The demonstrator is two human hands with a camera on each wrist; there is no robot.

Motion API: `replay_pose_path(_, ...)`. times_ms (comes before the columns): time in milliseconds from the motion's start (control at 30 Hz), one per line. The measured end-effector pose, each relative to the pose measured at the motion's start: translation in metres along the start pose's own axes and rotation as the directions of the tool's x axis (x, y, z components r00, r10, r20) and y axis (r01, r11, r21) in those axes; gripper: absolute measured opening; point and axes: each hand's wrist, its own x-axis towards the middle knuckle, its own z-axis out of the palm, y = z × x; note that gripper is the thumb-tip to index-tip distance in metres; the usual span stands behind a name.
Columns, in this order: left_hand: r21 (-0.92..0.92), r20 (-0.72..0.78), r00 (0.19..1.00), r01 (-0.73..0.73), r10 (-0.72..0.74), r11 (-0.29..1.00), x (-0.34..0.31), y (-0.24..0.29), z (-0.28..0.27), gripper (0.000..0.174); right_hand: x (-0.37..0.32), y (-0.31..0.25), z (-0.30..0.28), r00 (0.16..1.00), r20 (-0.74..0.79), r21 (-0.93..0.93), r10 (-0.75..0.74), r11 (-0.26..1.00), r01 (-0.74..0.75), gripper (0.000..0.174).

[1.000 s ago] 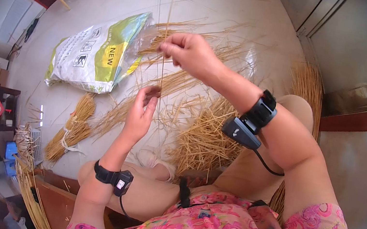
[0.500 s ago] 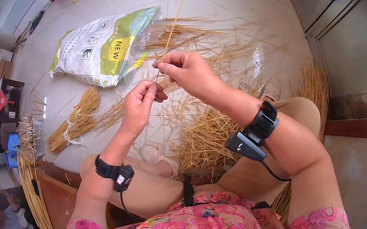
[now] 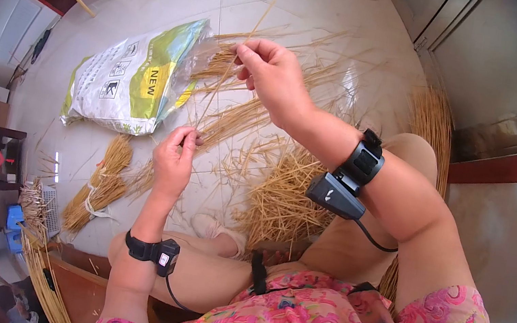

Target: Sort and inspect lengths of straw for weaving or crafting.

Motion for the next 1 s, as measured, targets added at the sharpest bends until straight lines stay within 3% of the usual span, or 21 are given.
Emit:
replay_pose_path(333, 0.173, -0.031, 0.999, -0.022, 0.028, 0.985, 0.003, -0.013, -0.013, 0.011, 0.013, -0.026, -0.016, 0.98, -0.145, 0.045, -0.133, 0.989, 0.141, 0.017)
replay_pose_path(633, 0.081, -0.073, 0.996, 0.053, -0.047, 0.995, 0.006, -0.008, -0.019, 0.01, 0.027, -0.043, -0.038, 0.949, -0.255, 0.053, -0.185, 0.977, 0.205, 0.018)
replay_pose_path(1000, 0.0, -0.09, 0.996, 0.025, -0.025, 1.0, 0.012, -0.003, -0.029, 0.007, 0.027, -0.037, -0.041, 0.938, -0.303, 0.056, -0.171, 0.979, 0.196, 0.02)
